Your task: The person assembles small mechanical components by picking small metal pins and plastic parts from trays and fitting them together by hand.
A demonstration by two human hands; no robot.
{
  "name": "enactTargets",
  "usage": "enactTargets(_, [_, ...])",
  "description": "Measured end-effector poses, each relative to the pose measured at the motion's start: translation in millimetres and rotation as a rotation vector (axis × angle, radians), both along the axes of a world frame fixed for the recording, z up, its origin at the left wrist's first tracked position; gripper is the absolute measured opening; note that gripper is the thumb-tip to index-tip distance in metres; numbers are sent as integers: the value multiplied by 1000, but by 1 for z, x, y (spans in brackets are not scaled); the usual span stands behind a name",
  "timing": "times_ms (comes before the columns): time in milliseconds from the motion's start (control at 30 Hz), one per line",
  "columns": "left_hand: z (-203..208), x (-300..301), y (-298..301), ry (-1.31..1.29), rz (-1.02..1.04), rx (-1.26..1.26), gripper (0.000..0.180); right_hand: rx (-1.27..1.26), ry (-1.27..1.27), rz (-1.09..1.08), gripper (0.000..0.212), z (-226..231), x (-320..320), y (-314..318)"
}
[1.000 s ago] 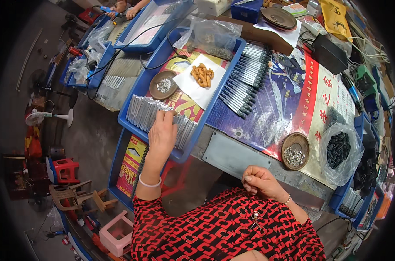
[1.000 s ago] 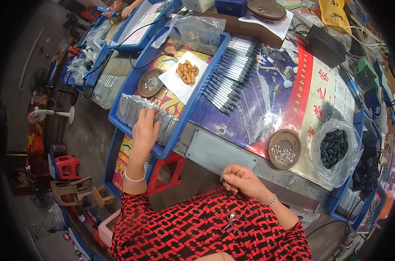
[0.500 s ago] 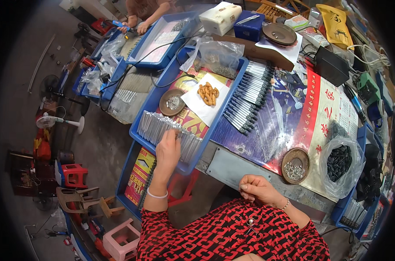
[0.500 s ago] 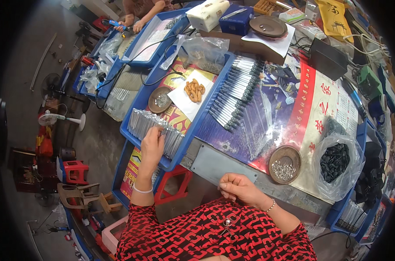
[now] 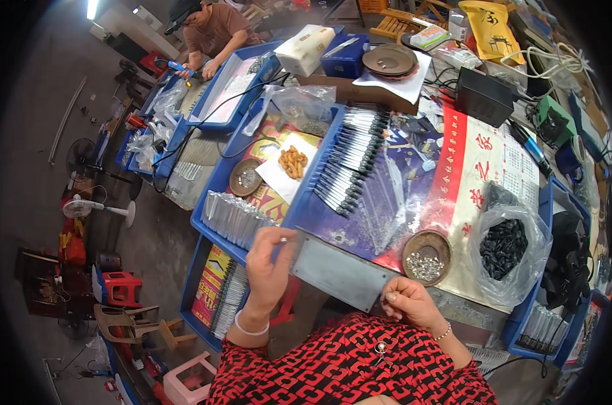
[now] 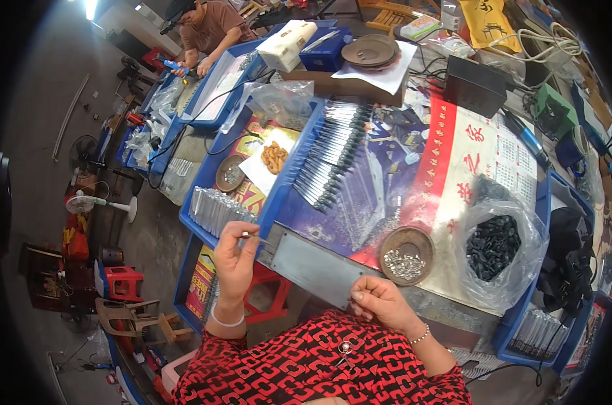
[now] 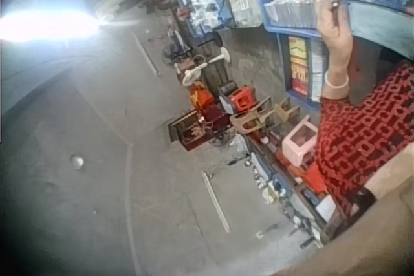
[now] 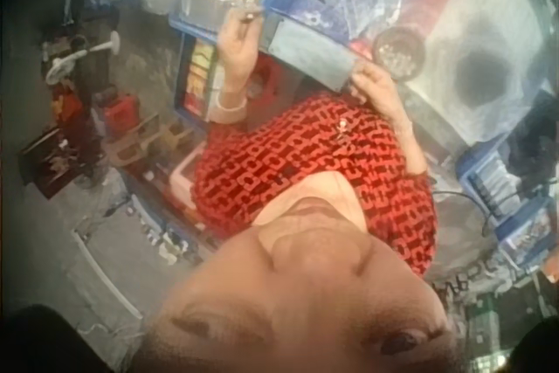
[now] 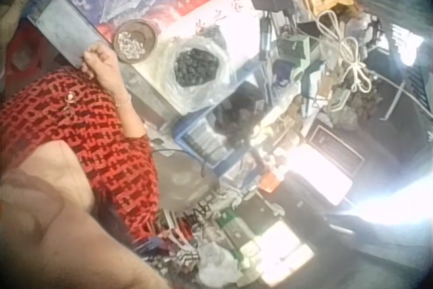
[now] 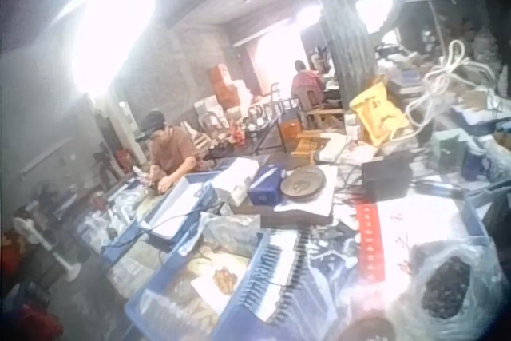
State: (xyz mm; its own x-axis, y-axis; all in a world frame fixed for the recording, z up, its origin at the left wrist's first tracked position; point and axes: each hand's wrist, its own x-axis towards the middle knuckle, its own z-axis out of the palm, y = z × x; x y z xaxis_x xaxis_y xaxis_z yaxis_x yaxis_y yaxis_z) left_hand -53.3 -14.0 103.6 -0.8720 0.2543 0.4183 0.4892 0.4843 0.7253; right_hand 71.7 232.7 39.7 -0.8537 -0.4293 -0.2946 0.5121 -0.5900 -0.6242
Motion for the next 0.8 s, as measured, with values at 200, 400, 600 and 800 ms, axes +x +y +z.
enactTargets(200, [1, 26, 70, -408, -304, 297, 13, -13, 29, -134, 13, -4, 27, 36])
enactTargets(400, [-4, 43, 103, -590, -330, 407, 19, -7, 76, -205, 13, 3, 32, 61])
enactTargets(600, [-16, 47, 112, -650, -363, 440, 27, -6, 109, -277, 13, 5, 43, 76])
enactTargets(800, [-26, 46, 121, -746, -417, 443, 27, 275, 149, -316, 11, 11, 58, 85])
